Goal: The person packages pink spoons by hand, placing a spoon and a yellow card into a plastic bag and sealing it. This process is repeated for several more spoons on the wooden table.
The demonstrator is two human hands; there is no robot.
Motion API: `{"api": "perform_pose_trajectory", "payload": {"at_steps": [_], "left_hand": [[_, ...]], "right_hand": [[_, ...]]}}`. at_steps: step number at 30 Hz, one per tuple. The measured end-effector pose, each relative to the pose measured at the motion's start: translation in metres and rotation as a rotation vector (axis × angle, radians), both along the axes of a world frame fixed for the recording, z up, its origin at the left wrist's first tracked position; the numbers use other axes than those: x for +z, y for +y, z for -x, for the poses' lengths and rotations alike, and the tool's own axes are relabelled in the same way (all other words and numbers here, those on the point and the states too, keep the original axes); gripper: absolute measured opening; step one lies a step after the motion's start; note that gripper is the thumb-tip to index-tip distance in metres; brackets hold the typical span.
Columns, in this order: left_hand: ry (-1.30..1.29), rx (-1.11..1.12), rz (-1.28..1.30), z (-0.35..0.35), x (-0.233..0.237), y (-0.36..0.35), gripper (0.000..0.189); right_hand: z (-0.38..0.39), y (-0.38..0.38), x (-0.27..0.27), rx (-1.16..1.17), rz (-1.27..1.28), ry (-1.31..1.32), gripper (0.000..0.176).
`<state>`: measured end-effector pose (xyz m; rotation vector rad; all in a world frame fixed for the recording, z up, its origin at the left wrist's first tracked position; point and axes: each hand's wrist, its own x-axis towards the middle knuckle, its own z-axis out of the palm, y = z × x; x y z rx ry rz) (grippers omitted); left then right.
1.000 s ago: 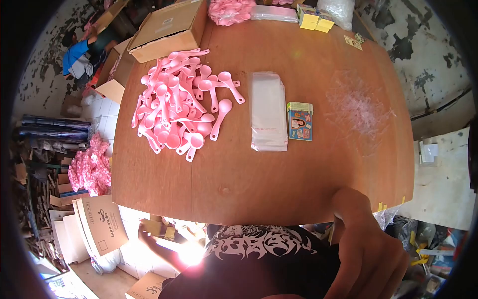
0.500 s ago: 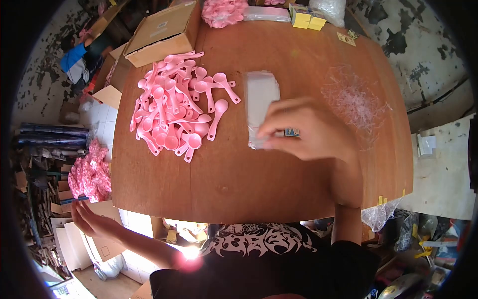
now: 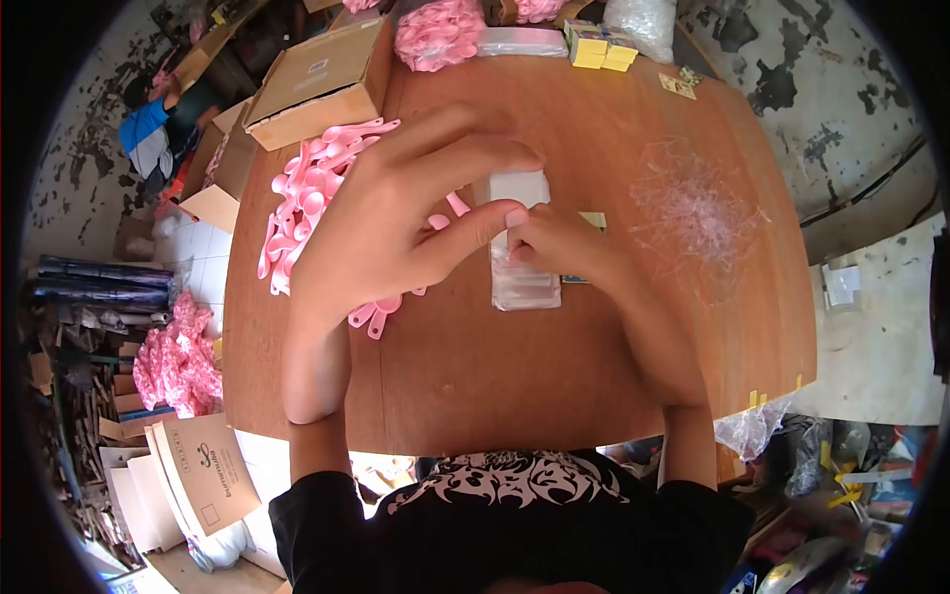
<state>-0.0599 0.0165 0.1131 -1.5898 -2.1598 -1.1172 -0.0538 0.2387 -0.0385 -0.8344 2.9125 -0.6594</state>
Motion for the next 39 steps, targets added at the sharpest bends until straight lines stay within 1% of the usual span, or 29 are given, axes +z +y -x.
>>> {"api": "perform_pose_trajectory", "payload": {"at_steps": [1, 3, 4, 6, 7, 9, 10, 12, 13, 15, 16, 18, 19, 21, 22, 23, 24, 25, 27, 28, 29, 30, 31, 33, 37, 39], "left_hand": [[0.000, -0.001, -0.003, 0.006, -0.006, 0.002, 0.032], [-0.070, -0.006, 0.113, 0.014, -0.016, 0.002, 0.032], [-0.072, -0.005, 0.113, 0.015, -0.021, 0.002, 0.032], [-0.259, 0.001, 0.185, 0.018, -0.031, 0.001, 0.033], [-0.262, 0.003, 0.186, 0.021, -0.037, 0.001, 0.033], [-0.316, -0.002, 0.270, 0.027, -0.051, 0.003, 0.034], [-0.315, 0.000, 0.266, 0.029, -0.061, 0.006, 0.034], [-0.077, -0.058, 0.177, 0.033, -0.077, 0.010, 0.028], [-0.079, -0.054, 0.169, 0.035, -0.079, 0.010, 0.028], [-0.072, -0.146, 0.173, 0.035, -0.079, 0.011, 0.022], [-0.076, -0.141, 0.166, 0.035, -0.074, 0.009, 0.022], [-0.347, -0.023, 0.250, 0.035, -0.058, 0.002, 0.017], [-0.350, -0.022, 0.249, 0.035, -0.055, -0.002, 0.017], [-0.483, 0.052, 0.016, 0.033, -0.049, -0.011, 0.009], [-0.654, 0.067, -0.041, 0.028, -0.041, -0.014, 0.009], [-0.655, 0.066, -0.041, 0.029, -0.042, -0.017, 0.009], [-0.535, 0.094, -0.157, 0.030, -0.043, -0.020, 0.009], [-0.414, 0.120, -0.272, 0.030, -0.043, -0.020, 0.010], [-0.414, 0.135, -0.309, 0.027, -0.039, -0.023, 0.012], [-0.448, 0.143, -0.316, 0.026, -0.038, -0.025, 0.012], [-0.480, 0.152, -0.323, 0.025, -0.037, -0.026, 0.012], [-0.481, 0.151, -0.328, 0.024, -0.035, -0.027, 0.012], [-0.484, 0.132, -0.326, 0.024, -0.034, -0.028, 0.011], [-0.497, 0.119, -0.330, 0.022, -0.032, -0.029, 0.011], [-0.484, 0.111, -0.330, 0.022, -0.031, -0.029, 0.010], [-0.462, 0.113, -0.339, 0.021, -0.030, -0.029, 0.010]], "right_hand": [[0.000, 0.003, 0.001, -0.001, -0.003, 0.000, 0.007], [-0.001, 0.006, 0.005, -0.015, 0.067, -0.019, 0.006], [-0.002, 0.007, 0.009, -0.013, 0.067, -0.022, 0.006], [-0.003, 0.009, 0.017, -0.006, 0.042, 0.002, 0.009], [-0.003, 0.010, 0.018, -0.003, 0.044, -0.001, 0.009], [-0.002, 0.011, 0.019, -0.028, 0.103, -0.069, 0.010], [-0.003, 0.013, 0.023, -0.026, 0.099, -0.068, 0.010], [-0.005, 0.015, 0.035, 0.043, 0.162, -0.042, 0.012], [-0.008, 0.014, 0.045, 0.048, 0.154, -0.045, 0.012], [-0.014, 0.014, 0.065, 0.081, 0.470, -0.225, 0.014], [-0.015, 0.016, 0.068, 0.084, 0.462, -0.229, 0.014], [-0.019, 0.022, 0.072, -0.101, 0.694, -0.348, 0.014], [-0.020, 0.024, 0.073, -0.100, 0.692, -0.351, 0.014], [-0.020, 0.027, 0.075, -0.206, 0.283, -0.177, 0.012], [-0.021, 0.027, 0.072, -0.206, 0.282, -0.178, 0.012], [-0.024, 0.027, 0.067, -0.225, 0.022, -0.143, 0.014], [-0.026, 0.026, 0.064, -0.242, -0.240, -0.108, 0.017], [-0.029, 0.024, 0.061, -0.245, -0.242, -0.108, 0.017], [-0.036, 0.017, 0.056, -0.273, -0.403, -0.140, 0.027], [-0.037, 0.019, 0.048, -0.274, -0.408, -0.139, 0.027], [-0.038, 0.023, 0.036, -0.243, -0.401, -0.132, 0.031], [-0.039, 0.023, 0.033, -0.210, -0.393, -0.125, 0.036], [-0.043, 0.024, 0.033, -0.209, -0.398, -0.125, 0.036], [-0.052, 0.024, 0.035, -0.249, -0.339, -0.120, 0.039], [-0.065, 0.031, 0.026, -0.247, -0.277, -0.056, 0.041], [-0.070, 0.035, 0.025, -0.254, -0.164, -0.041, 0.035]]}}
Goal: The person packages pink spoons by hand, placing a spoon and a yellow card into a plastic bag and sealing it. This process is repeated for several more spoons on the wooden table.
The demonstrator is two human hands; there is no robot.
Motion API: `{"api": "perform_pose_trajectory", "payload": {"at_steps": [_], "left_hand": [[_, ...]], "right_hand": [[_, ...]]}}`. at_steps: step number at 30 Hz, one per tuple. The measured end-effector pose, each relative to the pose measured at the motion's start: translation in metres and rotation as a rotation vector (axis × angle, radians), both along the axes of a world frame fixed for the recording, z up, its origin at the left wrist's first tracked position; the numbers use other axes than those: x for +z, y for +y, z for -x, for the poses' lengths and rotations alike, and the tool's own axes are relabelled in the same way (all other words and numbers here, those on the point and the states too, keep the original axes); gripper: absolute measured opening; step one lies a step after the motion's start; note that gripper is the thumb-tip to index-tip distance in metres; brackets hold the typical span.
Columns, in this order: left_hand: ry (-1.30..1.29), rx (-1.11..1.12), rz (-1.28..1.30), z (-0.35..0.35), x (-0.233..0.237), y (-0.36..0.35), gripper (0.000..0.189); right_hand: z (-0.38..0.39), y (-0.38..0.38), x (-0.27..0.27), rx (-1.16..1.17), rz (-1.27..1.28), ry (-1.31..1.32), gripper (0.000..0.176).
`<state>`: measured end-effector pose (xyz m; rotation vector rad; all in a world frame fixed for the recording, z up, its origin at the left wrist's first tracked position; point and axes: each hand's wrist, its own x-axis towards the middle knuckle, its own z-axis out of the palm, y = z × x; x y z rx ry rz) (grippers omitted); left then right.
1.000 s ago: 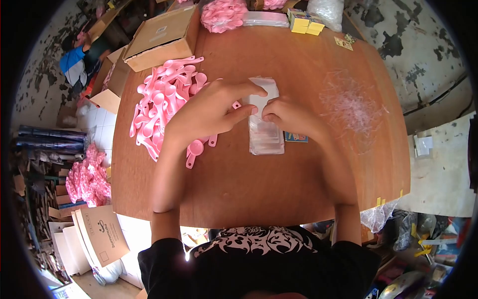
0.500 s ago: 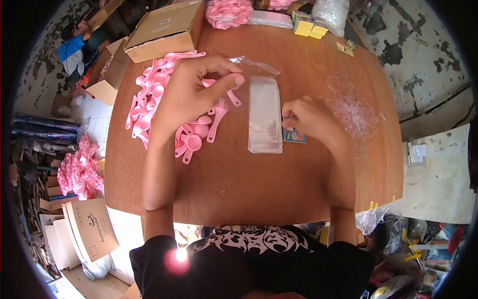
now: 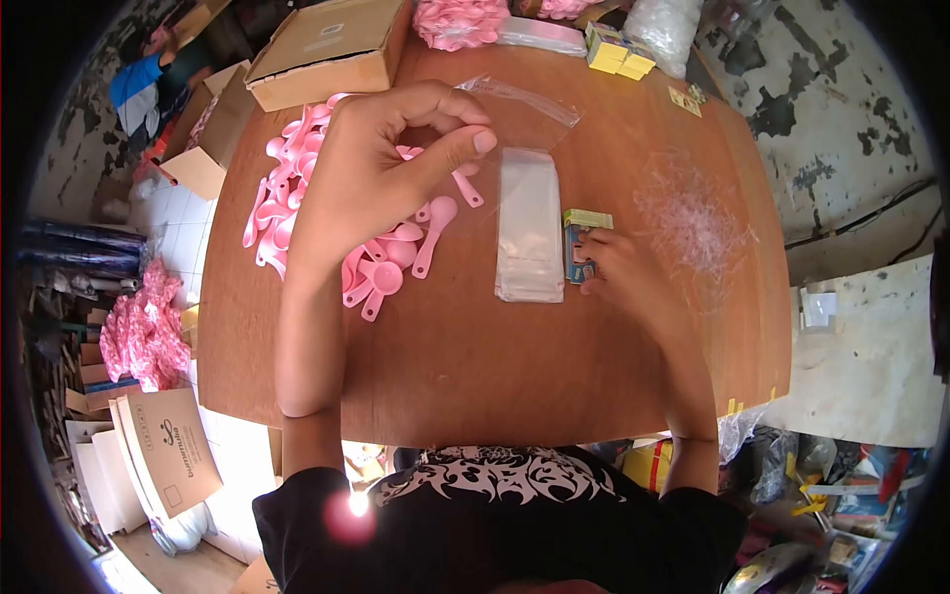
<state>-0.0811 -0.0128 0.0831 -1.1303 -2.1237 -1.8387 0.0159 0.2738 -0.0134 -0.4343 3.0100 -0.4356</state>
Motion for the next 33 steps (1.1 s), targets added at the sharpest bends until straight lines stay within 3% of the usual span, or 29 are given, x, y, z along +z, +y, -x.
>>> {"api": "perform_pose_trajectory", "payload": {"at_steps": [6, 10, 12, 16, 19, 21, 22, 24, 25, 27, 33], "left_hand": [[-0.077, -0.037, 0.051, -0.001, 0.004, -0.006, 0.016], [-0.128, -0.032, 0.006, 0.000, 0.001, -0.004, 0.016], [-0.156, -0.034, -0.001, -0.001, 0.003, -0.005, 0.016], [-0.243, -0.023, -0.019, -0.004, 0.005, -0.003, 0.015], [-0.253, 0.041, 0.003, 0.004, -0.001, -0.001, 0.014], [-0.227, 0.099, 0.054, 0.008, -0.010, 0.001, 0.014], [-0.264, 0.062, 0.043, 0.010, -0.013, 0.003, 0.014], [-0.289, 0.020, 0.032, 0.008, -0.010, 0.008, 0.014], [-0.313, 0.027, 0.080, 0.001, -0.006, 0.012, 0.014], [-0.369, -0.003, 0.146, -0.004, -0.006, 0.015, 0.016], [-0.386, -0.217, 0.171, -0.006, -0.011, 0.020, 0.015]], "right_hand": [[-0.001, 0.014, -0.001, 0.104, 0.093, 0.072, 0.015], [-0.001, 0.005, -0.002, 0.075, 0.013, 0.115, 0.014], [-0.002, 0.000, 0.001, 0.022, -0.142, 0.108, 0.013], [-0.006, 0.000, 0.013, 0.027, -0.126, 0.100, 0.010], [-0.004, 0.010, 0.044, 0.088, 0.001, 0.147, 0.010], [-0.001, 0.012, 0.078, -0.066, 0.398, 0.366, 0.011], [0.001, 0.009, 0.091, -0.063, 0.397, 0.372, 0.011], [0.004, -0.001, 0.111, -0.084, 0.828, 0.666, 0.017], [0.006, -0.009, 0.117, -0.080, 0.826, 0.675, 0.017], [0.012, -0.027, 0.123, -0.196, 1.060, 0.690, 0.022], [0.037, -0.030, 0.097, -0.097, 1.221, 0.645, 0.024]]}}
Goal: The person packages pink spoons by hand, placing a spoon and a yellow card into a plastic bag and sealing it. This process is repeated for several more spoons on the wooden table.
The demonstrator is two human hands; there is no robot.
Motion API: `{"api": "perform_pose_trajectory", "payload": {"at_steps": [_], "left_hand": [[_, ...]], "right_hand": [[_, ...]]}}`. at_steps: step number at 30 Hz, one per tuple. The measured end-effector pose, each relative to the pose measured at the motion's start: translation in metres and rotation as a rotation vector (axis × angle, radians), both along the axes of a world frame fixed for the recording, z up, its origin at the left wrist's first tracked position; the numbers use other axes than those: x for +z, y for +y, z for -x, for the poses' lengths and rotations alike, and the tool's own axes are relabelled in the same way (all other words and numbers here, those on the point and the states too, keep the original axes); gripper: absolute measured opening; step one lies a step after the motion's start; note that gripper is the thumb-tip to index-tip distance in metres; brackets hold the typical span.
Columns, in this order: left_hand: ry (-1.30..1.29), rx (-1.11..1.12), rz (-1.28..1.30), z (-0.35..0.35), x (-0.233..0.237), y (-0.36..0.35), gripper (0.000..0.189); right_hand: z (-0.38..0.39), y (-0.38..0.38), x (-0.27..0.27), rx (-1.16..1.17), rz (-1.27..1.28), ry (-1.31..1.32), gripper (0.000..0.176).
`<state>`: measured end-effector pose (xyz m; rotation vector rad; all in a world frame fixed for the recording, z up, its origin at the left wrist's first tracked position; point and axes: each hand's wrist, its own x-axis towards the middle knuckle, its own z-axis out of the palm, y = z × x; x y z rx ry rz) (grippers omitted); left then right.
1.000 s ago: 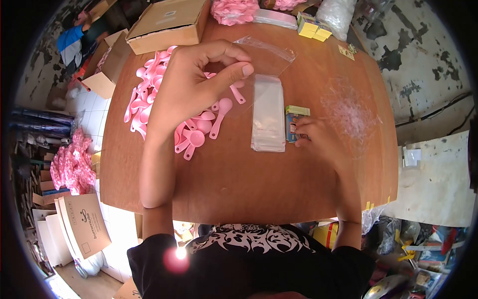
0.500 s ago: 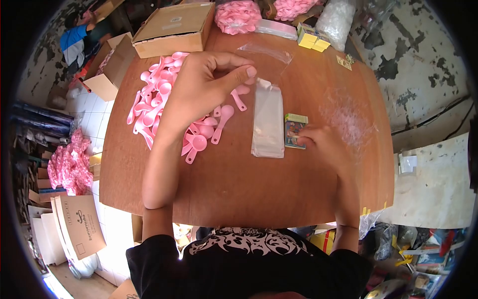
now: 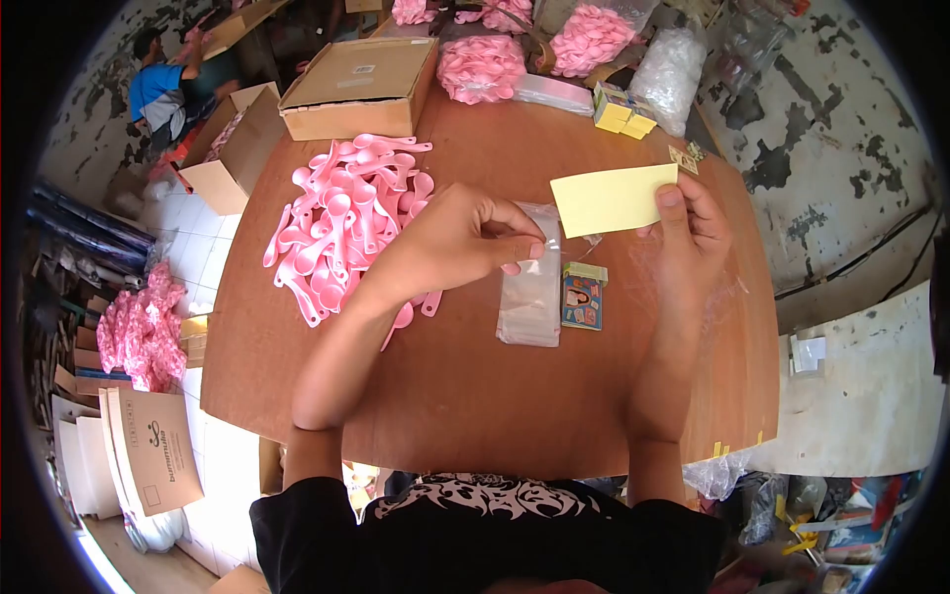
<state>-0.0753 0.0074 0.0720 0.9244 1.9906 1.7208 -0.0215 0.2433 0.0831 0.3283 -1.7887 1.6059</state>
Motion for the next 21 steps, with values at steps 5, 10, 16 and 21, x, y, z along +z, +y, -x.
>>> {"api": "perform_pose_trajectory", "payload": {"at_steps": [5, 10, 16, 21], "left_hand": [[0.098, -0.030, -0.073, 0.001, -0.009, 0.007, 0.015], [0.069, -0.027, 0.022, 0.001, -0.009, 0.010, 0.019], [0.064, 0.010, -0.011, 0.003, -0.017, 0.013, 0.018], [0.062, -0.006, -0.008, 0.002, -0.015, 0.013, 0.018]], "right_hand": [[0.002, 0.005, -0.006, -0.018, -0.065, -0.088, 0.022], [-0.001, 0.004, -0.005, 0.022, -0.224, -0.179, 0.022], [-0.006, 0.006, 0.000, 0.041, -0.176, -0.193, 0.024], [-0.006, 0.002, 0.000, 0.042, -0.157, -0.249, 0.024]]}}
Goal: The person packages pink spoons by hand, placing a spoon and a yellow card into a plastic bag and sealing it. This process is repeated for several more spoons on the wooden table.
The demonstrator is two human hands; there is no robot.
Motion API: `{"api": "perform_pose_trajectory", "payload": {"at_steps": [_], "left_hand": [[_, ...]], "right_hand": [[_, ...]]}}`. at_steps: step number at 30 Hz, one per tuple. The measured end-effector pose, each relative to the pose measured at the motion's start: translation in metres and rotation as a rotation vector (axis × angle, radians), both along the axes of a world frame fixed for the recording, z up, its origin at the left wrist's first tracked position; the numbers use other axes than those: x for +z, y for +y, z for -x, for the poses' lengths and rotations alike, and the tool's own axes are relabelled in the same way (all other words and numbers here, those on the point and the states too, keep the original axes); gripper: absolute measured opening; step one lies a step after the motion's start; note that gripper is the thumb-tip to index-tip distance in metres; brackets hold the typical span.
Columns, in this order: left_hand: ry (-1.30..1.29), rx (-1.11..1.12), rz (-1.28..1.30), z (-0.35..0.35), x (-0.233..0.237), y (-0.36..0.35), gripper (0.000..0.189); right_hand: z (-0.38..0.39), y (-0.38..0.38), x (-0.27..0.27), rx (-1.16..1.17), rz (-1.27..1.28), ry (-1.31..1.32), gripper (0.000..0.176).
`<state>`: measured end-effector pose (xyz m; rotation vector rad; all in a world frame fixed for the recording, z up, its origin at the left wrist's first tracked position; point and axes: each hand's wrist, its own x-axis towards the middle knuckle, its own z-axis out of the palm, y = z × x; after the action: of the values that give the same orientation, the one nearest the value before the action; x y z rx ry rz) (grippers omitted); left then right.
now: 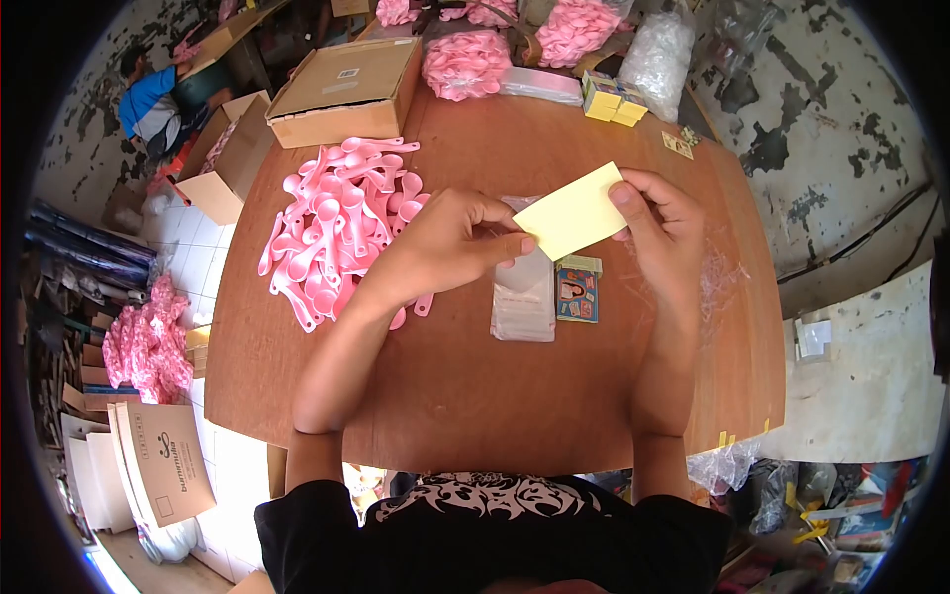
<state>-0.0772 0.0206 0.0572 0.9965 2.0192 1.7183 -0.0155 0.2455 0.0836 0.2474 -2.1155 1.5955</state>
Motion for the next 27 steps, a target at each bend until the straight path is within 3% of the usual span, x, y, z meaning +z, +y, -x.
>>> {"api": "perform_pose_trajectory", "payload": {"at_steps": [7, 14, 27], "left_hand": [[0.021, -0.034, 0.044, -0.001, 0.002, 0.002, 0.022], [-0.029, 0.025, -0.041, -0.002, 0.000, 0.004, 0.024], [-0.029, 0.064, -0.087, -0.006, -0.001, 0.007, 0.022]], "right_hand": [[0.004, -0.011, -0.010, 0.156, -0.073, -0.100, 0.020], [0.006, -0.020, -0.012, 0.023, -0.031, 0.064, 0.013], [0.003, -0.016, -0.010, 0.189, -0.358, 0.101, 0.010]]}}
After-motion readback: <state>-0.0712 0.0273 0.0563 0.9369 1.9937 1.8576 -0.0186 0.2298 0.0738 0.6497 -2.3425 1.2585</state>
